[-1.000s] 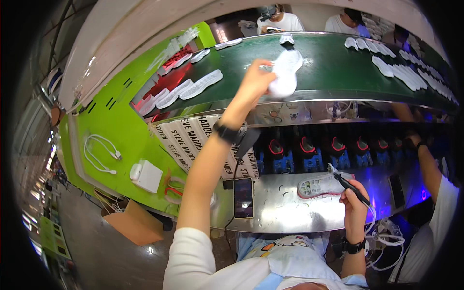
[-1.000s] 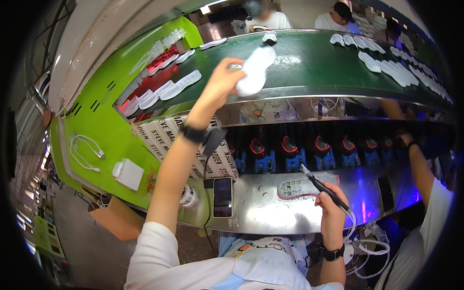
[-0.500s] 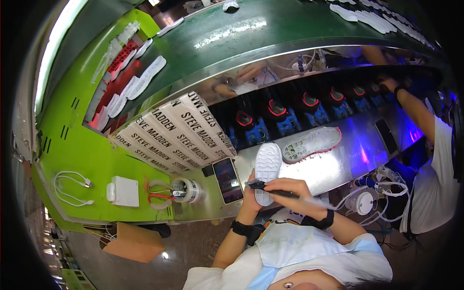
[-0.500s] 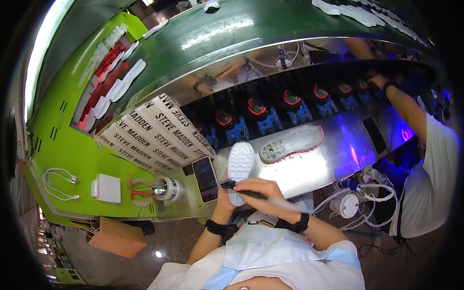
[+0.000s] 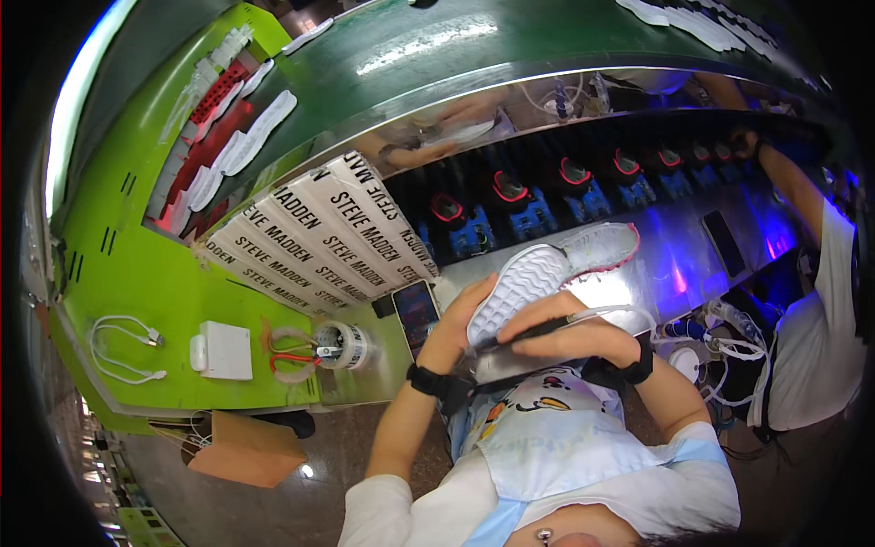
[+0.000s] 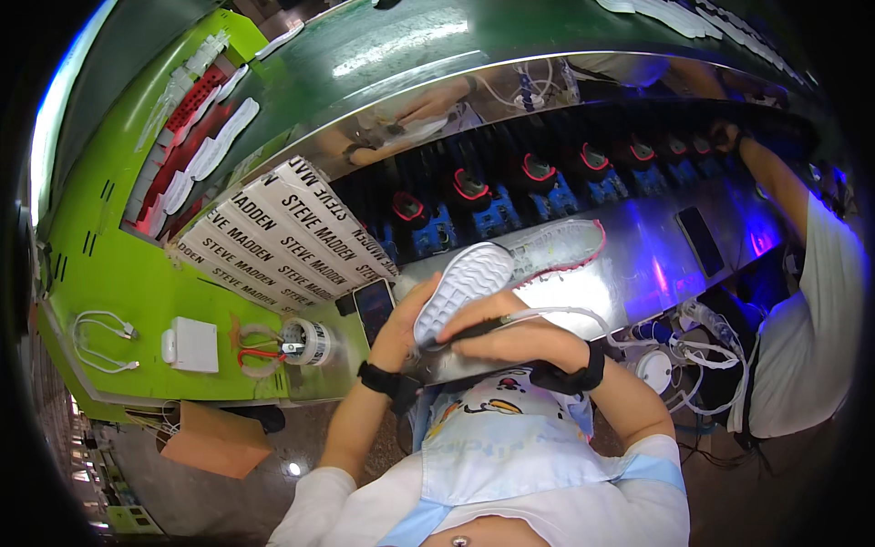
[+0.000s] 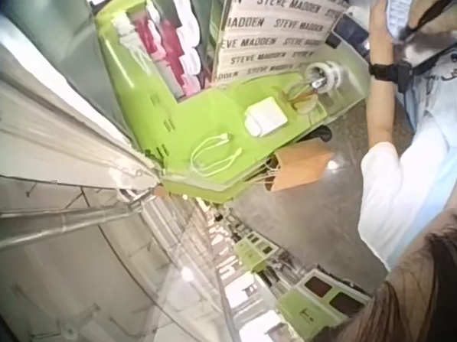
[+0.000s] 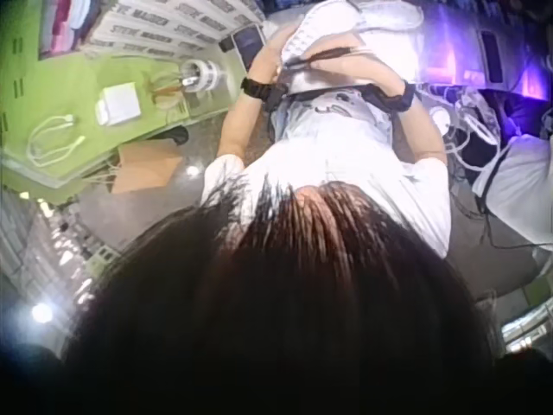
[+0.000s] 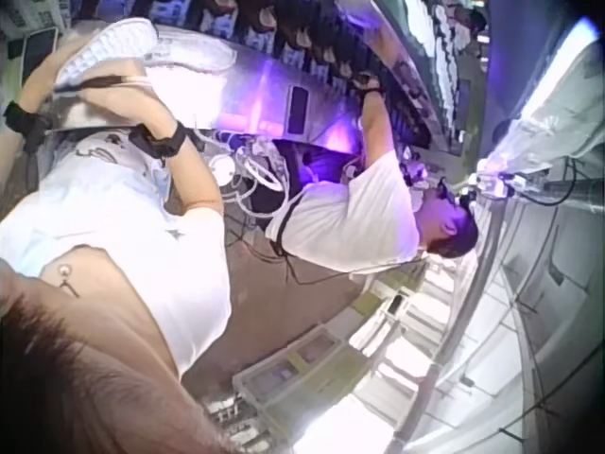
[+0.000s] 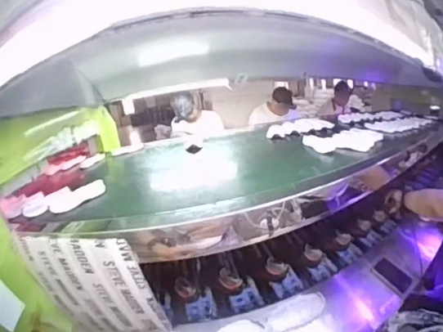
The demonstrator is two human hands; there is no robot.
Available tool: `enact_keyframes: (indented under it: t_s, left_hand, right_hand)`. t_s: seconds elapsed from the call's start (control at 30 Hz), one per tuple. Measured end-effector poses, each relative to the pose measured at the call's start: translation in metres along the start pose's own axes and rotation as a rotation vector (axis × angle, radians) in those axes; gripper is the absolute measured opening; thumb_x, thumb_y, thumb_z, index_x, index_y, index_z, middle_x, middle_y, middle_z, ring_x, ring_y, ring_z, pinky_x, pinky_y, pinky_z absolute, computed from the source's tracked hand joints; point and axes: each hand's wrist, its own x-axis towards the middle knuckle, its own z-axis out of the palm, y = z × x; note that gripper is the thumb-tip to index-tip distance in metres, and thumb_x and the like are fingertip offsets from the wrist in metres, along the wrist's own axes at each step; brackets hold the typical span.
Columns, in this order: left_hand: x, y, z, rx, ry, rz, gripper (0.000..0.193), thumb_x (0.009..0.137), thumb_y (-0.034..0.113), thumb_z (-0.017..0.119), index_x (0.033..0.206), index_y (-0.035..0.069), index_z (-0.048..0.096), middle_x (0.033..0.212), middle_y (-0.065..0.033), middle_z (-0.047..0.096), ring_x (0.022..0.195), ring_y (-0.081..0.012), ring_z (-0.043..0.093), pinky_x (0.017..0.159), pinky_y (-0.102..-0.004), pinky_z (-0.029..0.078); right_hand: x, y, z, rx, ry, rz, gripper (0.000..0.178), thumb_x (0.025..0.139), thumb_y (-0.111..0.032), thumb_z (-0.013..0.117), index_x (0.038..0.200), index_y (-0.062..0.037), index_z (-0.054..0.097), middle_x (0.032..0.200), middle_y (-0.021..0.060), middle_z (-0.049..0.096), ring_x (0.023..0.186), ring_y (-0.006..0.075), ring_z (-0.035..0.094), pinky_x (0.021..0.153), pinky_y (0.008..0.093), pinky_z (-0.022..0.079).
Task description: Inspecting and labeling shoe soles at a manufacturing station.
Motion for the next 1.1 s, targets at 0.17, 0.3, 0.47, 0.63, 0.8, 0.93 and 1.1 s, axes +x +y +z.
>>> enact_keyframes:
  t_s: [0.17,0.3,0.47,0.63,0.8,0.93,1.1]
  left_hand:
    - [0.022,0.010,-0.002,0.415,-0.105,-0.313,0.035,0.095,0.025,0.054,0.113,-0.005,0.060,0.098,-0.0093,0.067,0.083,-0.0147,0.065,0.071,-0.0238,0.054]
    - [0.024,0.027,0.014,0.642,-0.019,-0.537,0.041,0.092,0.024,0.058,0.120,-0.006,0.055,0.103,-0.0097,0.067,0.080,-0.0124,0.065,0.068,-0.0244,0.054]
    - [0.008,-0.001,-0.007,-0.801,-0.375,-0.078,0.067,0.094,0.053,0.029,0.134,0.001,0.044,0.134,-0.0205,0.048,0.120,-0.0366,0.050,0.102,-0.0460,0.039]
    - [0.003,-0.055,0.007,-0.666,-0.225,0.314,0.058,0.094,0.035,0.037,0.142,0.005,0.032,0.140,-0.0178,0.042,0.124,-0.0354,0.045,0.105,-0.0457,0.037]
    - [0.005,-0.052,0.011,-0.795,-0.407,0.302,0.057,0.090,0.036,0.043,0.135,0.000,0.041,0.126,-0.0146,0.053,0.107,-0.0286,0.055,0.095,-0.0420,0.045]
    - [0.006,-0.037,0.012,-0.610,-0.030,0.392,0.059,0.090,0.038,0.042,0.132,-0.003,0.042,0.113,-0.0145,0.058,0.102,-0.0299,0.056,0.093,-0.0394,0.045]
    - [0.004,-0.023,0.013,-0.447,-0.189,0.361,0.063,0.090,0.041,0.041,0.131,-0.007,0.042,0.109,-0.0185,0.057,0.097,-0.0287,0.058,0.088,-0.0367,0.048]
  right_hand:
    - [-0.002,-0.008,-0.008,-0.377,-0.249,-0.125,0.025,0.074,-0.005,0.066,0.098,-0.0067,0.070,0.100,0.0086,0.068,0.093,0.0277,0.063,0.081,0.0365,0.050]
    - [-0.014,0.000,-0.024,-0.599,-0.162,-0.351,0.022,0.072,-0.005,0.069,0.093,-0.0075,0.072,0.098,0.0064,0.068,0.100,0.0242,0.059,0.086,0.0386,0.048]
    - [-0.020,-0.006,-0.032,0.152,0.337,0.012,0.023,0.072,0.001,0.069,0.094,-0.0018,0.072,0.100,0.0117,0.067,0.095,0.0187,0.062,0.085,0.0294,0.049]
    - [-0.001,0.010,0.008,0.353,0.564,0.149,0.025,0.076,-0.001,0.068,0.100,-0.0010,0.069,0.093,0.0105,0.069,0.085,0.0158,0.065,0.080,0.0265,0.050]
    - [-0.006,0.012,0.038,-0.106,0.224,-0.132,0.020,0.079,-0.005,0.067,0.099,-0.0018,0.069,0.098,0.0128,0.068,0.088,0.0191,0.066,0.079,0.0274,0.050]
    - [0.005,0.009,0.019,-0.116,0.501,-0.152,0.017,0.081,-0.008,0.066,0.096,-0.0014,0.069,0.085,0.0094,0.069,0.082,0.0158,0.065,0.074,0.0272,0.050]
    - [-0.002,-0.001,0.013,0.347,0.325,0.143,0.018,0.089,-0.015,0.059,0.088,-0.0013,0.070,0.072,0.0070,0.066,0.065,0.0077,0.062,0.060,0.0210,0.048]
